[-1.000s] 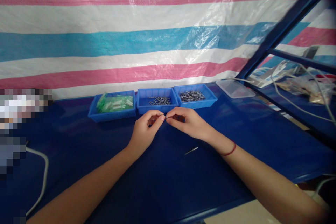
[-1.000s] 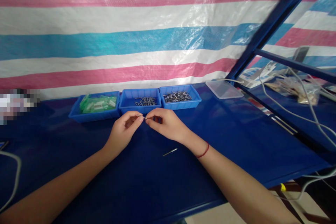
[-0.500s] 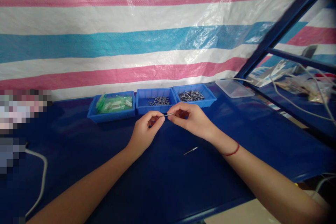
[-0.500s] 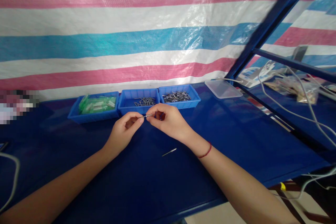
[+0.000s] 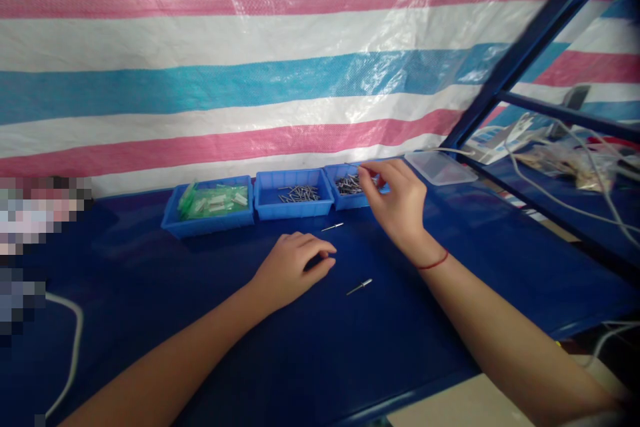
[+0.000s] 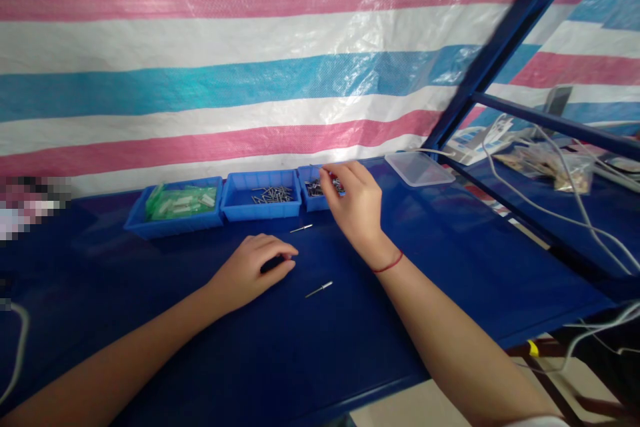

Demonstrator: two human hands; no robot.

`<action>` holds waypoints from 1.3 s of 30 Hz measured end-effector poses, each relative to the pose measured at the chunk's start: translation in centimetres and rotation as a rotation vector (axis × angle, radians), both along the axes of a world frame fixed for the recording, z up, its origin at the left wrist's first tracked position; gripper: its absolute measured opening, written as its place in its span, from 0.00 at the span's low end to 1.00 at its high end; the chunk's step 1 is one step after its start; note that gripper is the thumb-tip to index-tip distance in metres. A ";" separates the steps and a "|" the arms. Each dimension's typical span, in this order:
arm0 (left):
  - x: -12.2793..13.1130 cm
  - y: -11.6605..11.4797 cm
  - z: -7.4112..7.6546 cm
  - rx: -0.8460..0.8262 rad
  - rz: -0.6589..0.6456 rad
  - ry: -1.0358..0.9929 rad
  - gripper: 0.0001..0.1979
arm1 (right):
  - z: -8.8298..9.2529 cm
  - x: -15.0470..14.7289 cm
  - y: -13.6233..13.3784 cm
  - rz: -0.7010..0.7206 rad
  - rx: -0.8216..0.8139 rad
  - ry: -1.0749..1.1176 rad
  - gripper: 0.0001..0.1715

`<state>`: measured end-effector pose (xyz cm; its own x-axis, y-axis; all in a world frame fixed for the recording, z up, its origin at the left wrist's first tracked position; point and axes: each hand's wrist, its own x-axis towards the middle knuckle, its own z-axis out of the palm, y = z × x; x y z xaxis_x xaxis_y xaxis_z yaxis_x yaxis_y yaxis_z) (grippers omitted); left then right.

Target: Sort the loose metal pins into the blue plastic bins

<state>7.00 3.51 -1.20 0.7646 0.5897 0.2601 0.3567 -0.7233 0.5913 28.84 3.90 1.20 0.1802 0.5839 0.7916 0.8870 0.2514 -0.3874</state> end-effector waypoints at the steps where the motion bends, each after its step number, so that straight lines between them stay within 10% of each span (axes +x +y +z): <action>1: 0.1 -0.4 0.1 0.056 -0.044 0.044 0.09 | -0.4 0.4 0.5 -0.015 -0.035 -0.058 0.14; 19: 1.7 -3.2 0.2 0.362 -0.027 0.309 0.11 | 0.0 -2.1 -0.8 0.290 -0.189 -0.072 0.09; 27: -0.2 1.2 -0.5 0.155 0.262 -0.152 0.09 | 0.0 -3.3 -1.9 0.574 -0.450 -0.086 0.11; 39: -0.4 1.5 -0.8 -0.039 0.332 -0.467 0.06 | 0.0 -4.9 -2.3 0.745 -0.610 0.090 0.10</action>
